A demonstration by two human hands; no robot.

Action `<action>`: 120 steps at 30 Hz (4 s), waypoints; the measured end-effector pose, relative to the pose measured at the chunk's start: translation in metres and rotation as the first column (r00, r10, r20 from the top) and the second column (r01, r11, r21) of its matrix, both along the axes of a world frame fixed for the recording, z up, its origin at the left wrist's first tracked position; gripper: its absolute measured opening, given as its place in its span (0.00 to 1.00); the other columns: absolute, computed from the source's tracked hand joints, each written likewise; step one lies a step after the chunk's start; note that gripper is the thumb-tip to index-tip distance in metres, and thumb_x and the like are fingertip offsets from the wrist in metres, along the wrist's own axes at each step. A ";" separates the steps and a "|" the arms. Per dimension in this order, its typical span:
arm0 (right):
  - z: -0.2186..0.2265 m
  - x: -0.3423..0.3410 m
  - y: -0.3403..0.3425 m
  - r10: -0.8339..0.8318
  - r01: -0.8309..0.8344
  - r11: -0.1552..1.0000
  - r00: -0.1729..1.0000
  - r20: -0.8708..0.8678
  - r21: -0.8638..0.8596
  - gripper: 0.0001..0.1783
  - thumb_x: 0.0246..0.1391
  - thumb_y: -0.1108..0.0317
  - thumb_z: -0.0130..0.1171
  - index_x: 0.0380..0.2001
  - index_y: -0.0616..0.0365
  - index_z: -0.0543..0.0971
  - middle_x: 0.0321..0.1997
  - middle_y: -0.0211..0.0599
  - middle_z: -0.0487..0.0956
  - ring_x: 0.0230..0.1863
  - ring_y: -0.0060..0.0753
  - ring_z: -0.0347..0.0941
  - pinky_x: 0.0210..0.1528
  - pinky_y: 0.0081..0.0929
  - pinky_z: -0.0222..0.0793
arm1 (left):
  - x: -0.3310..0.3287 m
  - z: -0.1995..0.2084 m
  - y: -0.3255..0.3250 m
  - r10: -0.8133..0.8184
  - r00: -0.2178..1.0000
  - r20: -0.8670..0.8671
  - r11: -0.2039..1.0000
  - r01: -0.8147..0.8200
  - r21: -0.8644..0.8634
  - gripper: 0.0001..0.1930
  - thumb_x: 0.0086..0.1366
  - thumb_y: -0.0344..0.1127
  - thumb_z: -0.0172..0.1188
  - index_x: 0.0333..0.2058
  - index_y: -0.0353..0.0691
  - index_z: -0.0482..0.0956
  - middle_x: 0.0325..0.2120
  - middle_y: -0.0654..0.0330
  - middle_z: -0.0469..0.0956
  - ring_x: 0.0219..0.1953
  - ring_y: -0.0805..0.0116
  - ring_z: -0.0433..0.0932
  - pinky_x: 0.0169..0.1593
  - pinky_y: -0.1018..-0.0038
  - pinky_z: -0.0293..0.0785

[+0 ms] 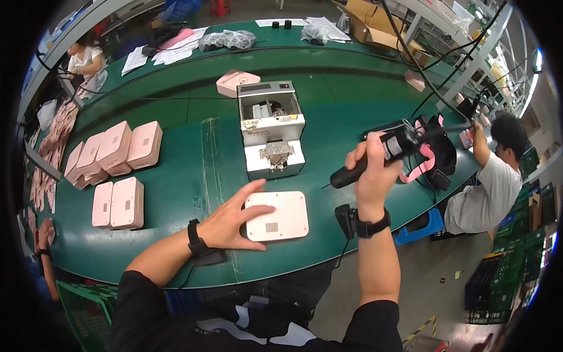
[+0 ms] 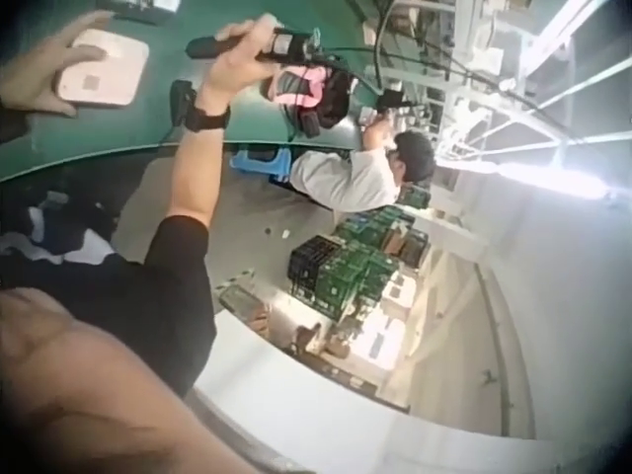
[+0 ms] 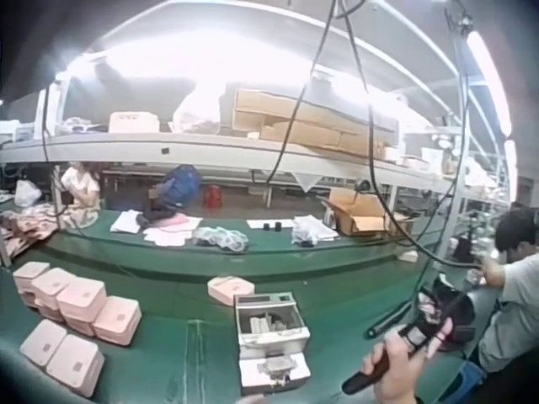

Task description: The person picks up a pink device, places it on the table, and drives screws into its base using a power screwdriver. After finishing each device, the person sets it aside and repeats the process with another pink device.

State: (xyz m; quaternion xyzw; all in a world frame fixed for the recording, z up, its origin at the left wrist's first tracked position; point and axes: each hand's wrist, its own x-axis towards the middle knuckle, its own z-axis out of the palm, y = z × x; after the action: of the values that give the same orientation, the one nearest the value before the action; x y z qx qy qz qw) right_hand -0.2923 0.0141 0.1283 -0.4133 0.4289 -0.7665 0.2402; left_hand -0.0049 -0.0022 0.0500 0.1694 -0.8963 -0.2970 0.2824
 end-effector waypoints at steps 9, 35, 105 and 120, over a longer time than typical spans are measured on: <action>0.059 0.084 -0.048 0.199 -0.208 0.971 0.976 -0.083 -0.119 0.11 0.62 0.62 0.54 0.32 0.58 0.70 0.18 0.33 0.69 0.14 0.29 0.64 0.20 0.31 0.64 | 0.014 -0.013 -0.015 0.088 0.996 -0.010 0.987 -0.086 0.135 0.42 0.42 0.42 0.78 0.59 0.49 0.71 0.58 0.47 0.63 0.55 0.46 0.72 0.57 0.60 0.74; 0.011 0.064 -0.021 0.239 -0.236 0.971 0.964 -0.118 0.038 0.14 0.63 0.57 0.51 0.36 0.57 0.67 0.17 0.35 0.68 0.14 0.27 0.63 0.21 0.31 0.64 | 0.016 -0.017 -0.017 0.107 0.994 0.004 0.980 -0.106 0.167 0.42 0.42 0.41 0.76 0.59 0.51 0.71 0.57 0.50 0.64 0.54 0.47 0.73 0.55 0.60 0.74; 0.045 0.136 -0.032 0.494 -0.494 0.869 0.861 -0.121 0.039 0.16 0.64 0.54 0.48 0.40 0.57 0.66 0.19 0.36 0.69 0.15 0.28 0.64 0.24 0.33 0.66 | 0.019 -0.025 -0.017 0.087 0.994 -0.063 0.983 -0.076 0.170 0.40 0.44 0.39 0.76 0.59 0.55 0.72 0.57 0.51 0.62 0.58 0.48 0.69 0.59 0.60 0.73; 0.017 0.143 -0.039 0.644 -0.644 0.764 0.754 -0.134 0.046 0.16 0.62 0.56 0.52 0.40 0.57 0.65 0.20 0.37 0.69 0.16 0.30 0.64 0.24 0.33 0.67 | 0.015 -0.034 -0.013 0.151 0.983 -0.103 0.977 -0.133 0.165 0.43 0.41 0.39 0.78 0.60 0.58 0.73 0.58 0.46 0.65 0.59 0.44 0.68 0.60 0.57 0.70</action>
State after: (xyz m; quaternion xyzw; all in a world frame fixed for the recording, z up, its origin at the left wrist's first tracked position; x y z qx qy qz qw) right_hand -0.1495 -0.0248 0.1448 -0.5894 0.2754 -0.6064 0.4572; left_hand 0.0100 -0.0156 0.0164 0.2374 -0.8379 -0.3552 0.3397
